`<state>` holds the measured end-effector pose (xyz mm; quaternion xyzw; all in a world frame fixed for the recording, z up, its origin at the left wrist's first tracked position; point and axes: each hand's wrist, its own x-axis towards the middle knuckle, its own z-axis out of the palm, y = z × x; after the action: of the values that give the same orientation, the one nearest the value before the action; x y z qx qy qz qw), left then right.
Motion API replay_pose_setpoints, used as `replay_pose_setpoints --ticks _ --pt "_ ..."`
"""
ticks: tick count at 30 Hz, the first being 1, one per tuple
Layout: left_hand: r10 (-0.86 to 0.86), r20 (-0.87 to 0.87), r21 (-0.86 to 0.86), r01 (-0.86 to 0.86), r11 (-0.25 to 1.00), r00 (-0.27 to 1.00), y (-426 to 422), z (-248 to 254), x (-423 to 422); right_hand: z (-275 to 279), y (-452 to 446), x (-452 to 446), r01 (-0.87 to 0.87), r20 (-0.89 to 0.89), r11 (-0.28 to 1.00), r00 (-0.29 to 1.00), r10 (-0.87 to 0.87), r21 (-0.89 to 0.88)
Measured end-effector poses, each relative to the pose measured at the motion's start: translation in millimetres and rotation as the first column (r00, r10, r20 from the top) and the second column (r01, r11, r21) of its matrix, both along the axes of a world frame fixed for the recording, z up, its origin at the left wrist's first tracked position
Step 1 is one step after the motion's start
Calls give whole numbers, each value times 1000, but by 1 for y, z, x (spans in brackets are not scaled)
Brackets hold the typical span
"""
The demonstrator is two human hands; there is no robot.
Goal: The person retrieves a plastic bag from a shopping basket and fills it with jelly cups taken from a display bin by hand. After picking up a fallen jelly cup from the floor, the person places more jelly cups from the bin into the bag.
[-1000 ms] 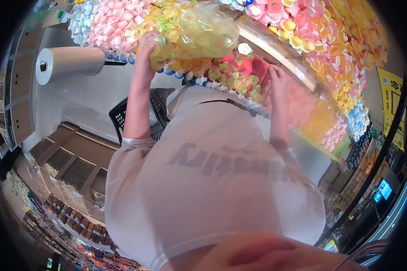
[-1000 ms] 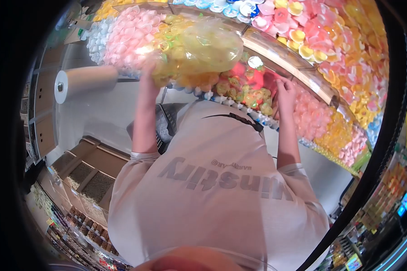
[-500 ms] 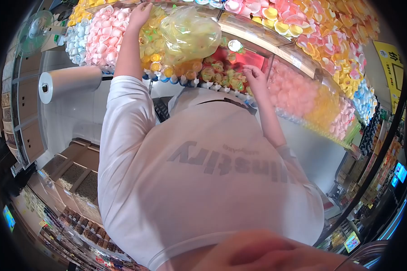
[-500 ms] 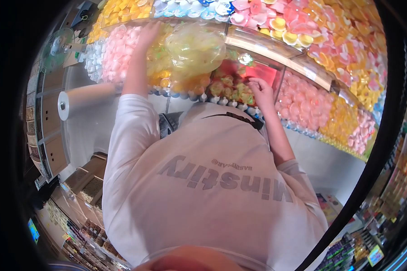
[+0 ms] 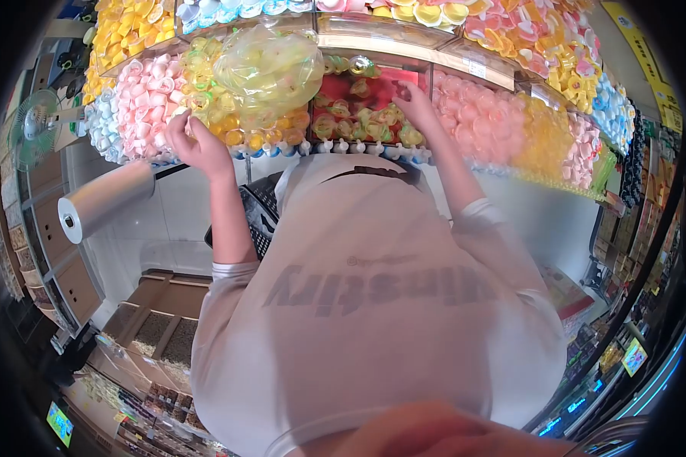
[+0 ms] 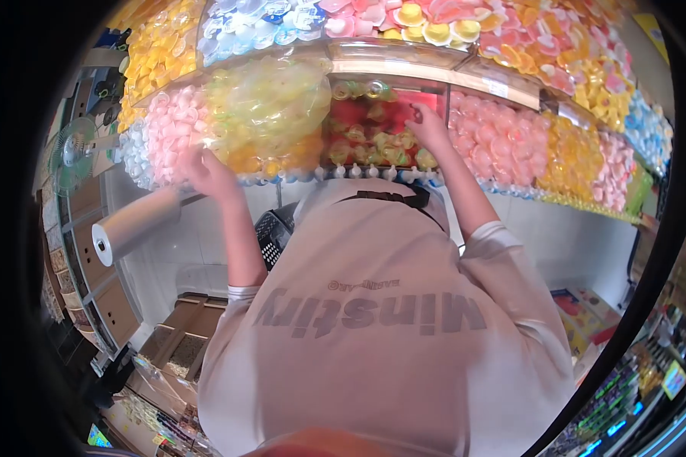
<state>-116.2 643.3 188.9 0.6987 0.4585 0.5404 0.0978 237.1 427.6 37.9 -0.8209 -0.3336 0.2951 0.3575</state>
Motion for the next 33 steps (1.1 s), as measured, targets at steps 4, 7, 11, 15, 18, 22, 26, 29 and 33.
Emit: replay_pose_setpoints --ticks 4,7,11,15,18,22,26,29,33 --pt "-150 133 -70 161 985 980 -66 -1 17 -6 30 3 -161 239 986 957 168 -49" --pt "-455 68 -33 458 888 888 -93 1 36 -13 63 -4 -227 341 974 914 221 -22" --pt "-608 24 -93 608 789 793 -108 16 54 9 97 -26 -298 302 900 868 395 -319" --pt "-687 89 -143 691 708 722 -114 10 61 -8 107 -32 -334 313 880 842 439 -338" --pt "-695 93 -210 697 686 713 -116 8 62 0 97 -37 -429 242 784 786 569 -449" --pt "-680 116 -366 668 648 724 -115 9 67 -16 76 -31 -308 130 927 932 340 -216" --pt "-682 132 -434 661 612 719 -116 7 77 -4 44 -23 -69 -228 997 972 62 -20" --pt "-707 175 -505 679 533 686 -119 3 86 -7 30 -9 145 -386 983 918 -91 112" --pt "-746 164 -450 722 526 645 -120 3 98 -7 23 3 359 -599 922 773 -208 144"
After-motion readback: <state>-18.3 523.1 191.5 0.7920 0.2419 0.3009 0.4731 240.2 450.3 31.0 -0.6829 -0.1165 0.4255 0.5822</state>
